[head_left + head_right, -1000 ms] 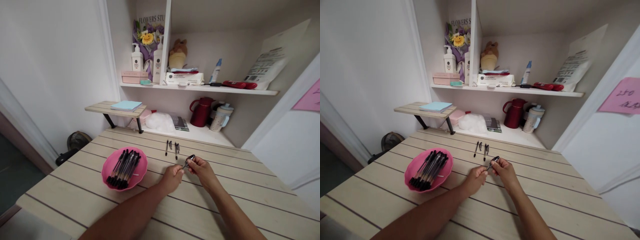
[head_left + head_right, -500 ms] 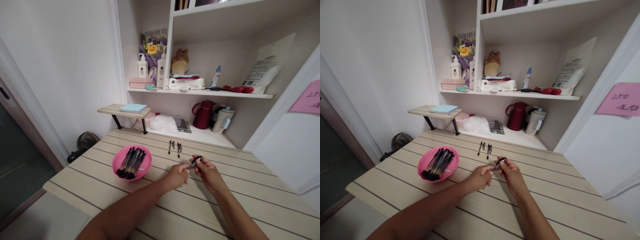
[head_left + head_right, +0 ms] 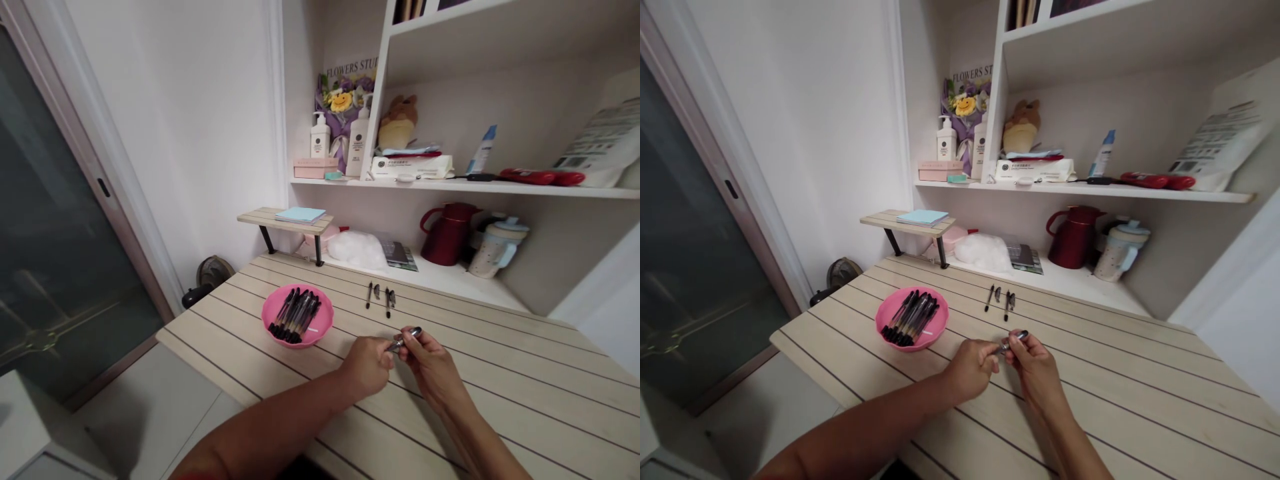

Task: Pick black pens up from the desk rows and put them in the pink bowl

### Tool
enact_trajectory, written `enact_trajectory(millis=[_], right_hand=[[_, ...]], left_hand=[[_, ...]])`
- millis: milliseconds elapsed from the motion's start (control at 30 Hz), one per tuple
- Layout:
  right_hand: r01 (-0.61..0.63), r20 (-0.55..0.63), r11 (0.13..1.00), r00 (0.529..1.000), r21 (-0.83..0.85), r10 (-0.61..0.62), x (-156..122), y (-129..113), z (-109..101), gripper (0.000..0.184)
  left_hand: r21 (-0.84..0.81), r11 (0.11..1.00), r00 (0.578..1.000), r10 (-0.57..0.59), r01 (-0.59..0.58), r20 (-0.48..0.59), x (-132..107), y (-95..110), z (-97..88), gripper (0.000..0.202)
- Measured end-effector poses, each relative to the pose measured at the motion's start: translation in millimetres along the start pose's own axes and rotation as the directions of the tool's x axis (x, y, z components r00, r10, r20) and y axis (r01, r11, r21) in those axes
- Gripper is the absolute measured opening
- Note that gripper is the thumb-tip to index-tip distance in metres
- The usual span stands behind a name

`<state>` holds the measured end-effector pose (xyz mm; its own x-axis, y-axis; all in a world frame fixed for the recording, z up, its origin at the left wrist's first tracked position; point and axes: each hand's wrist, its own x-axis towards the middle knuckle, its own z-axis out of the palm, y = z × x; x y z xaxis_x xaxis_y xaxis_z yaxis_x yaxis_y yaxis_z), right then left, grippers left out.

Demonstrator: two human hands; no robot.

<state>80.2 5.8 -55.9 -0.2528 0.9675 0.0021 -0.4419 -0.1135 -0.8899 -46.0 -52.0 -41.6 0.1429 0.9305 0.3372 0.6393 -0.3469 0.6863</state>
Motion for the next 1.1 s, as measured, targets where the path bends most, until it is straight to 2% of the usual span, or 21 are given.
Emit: enact_trajectory(millis=[133, 200, 267, 367, 467, 533, 633, 767, 900, 1100], right_hand=[[-0.031, -0.002, 0.999, 1.000, 0.016, 0.031, -2, -1, 0, 0.029], [-0.058, -0.014, 0.998, 0.998, -0.004, 0.058, -1, 0, -1, 0.028], [-0.097, -0.011, 0.995, 0.995, -0.032, 0.096, 0, 2, -2, 0.028], [-0.157, 0.074, 0.987, 0.985, -0.028, 0.159, -1, 4, -5, 0.031], [-0.187, 0.104, 0.982, 0.977, -0.017, 0.187, -3, 5, -12, 0.038], [-0.190, 0.077, 0.981, 0.978, -0.049, 0.193, -4, 5, -19, 0.037], [-0.195, 0.062, 0.976, 0.978, -0.100, 0.202, -4, 7, -25, 0.033], [-0.210, 0.072, 0.968, 0.972, -0.139, 0.222, -4, 10, -25, 0.032], [-0.232, 0.093, 0.952, 0.963, -0.200, 0.255, -5, 11, -22, 0.033], [-0.241, 0.099, 0.943, 0.958, -0.231, 0.269, -6, 11, -24, 0.031]], left_hand=[[0.288, 0.958, 0.999, 0.006, 0.006, -0.041, -4, 4, 0.3, 0.029], [0.369, 0.929, 0.999, -0.004, 0.018, -0.039, -6, 3, -0.5, 0.031], [0.371, 0.928, 1.000, 0.005, 0.002, -0.019, -8, 2, -4.1, 0.030], [0.325, 0.945, 0.999, 0.030, -0.019, -0.031, -7, 0, -18.1, 0.031], [0.333, 0.939, 0.994, -0.056, 0.085, -0.097, -5, -1, -45.3, 0.034], [0.392, 0.888, 0.969, -0.191, 0.239, -0.158, -5, -5, -69.8, 0.034], [0.496, 0.738, 0.889, -0.367, 0.457, -0.273, -11, -18, -108.4, 0.034], [0.551, 0.556, 0.780, -0.503, 0.622, -0.372, -24, -42, -143.8, 0.034], [0.570, 0.470, 0.727, -0.556, 0.674, -0.402, -30, -58, -149.7, 0.029], [0.589, 0.443, 0.721, -0.558, 0.677, -0.410, -19, -63, -137.5, 0.029]])
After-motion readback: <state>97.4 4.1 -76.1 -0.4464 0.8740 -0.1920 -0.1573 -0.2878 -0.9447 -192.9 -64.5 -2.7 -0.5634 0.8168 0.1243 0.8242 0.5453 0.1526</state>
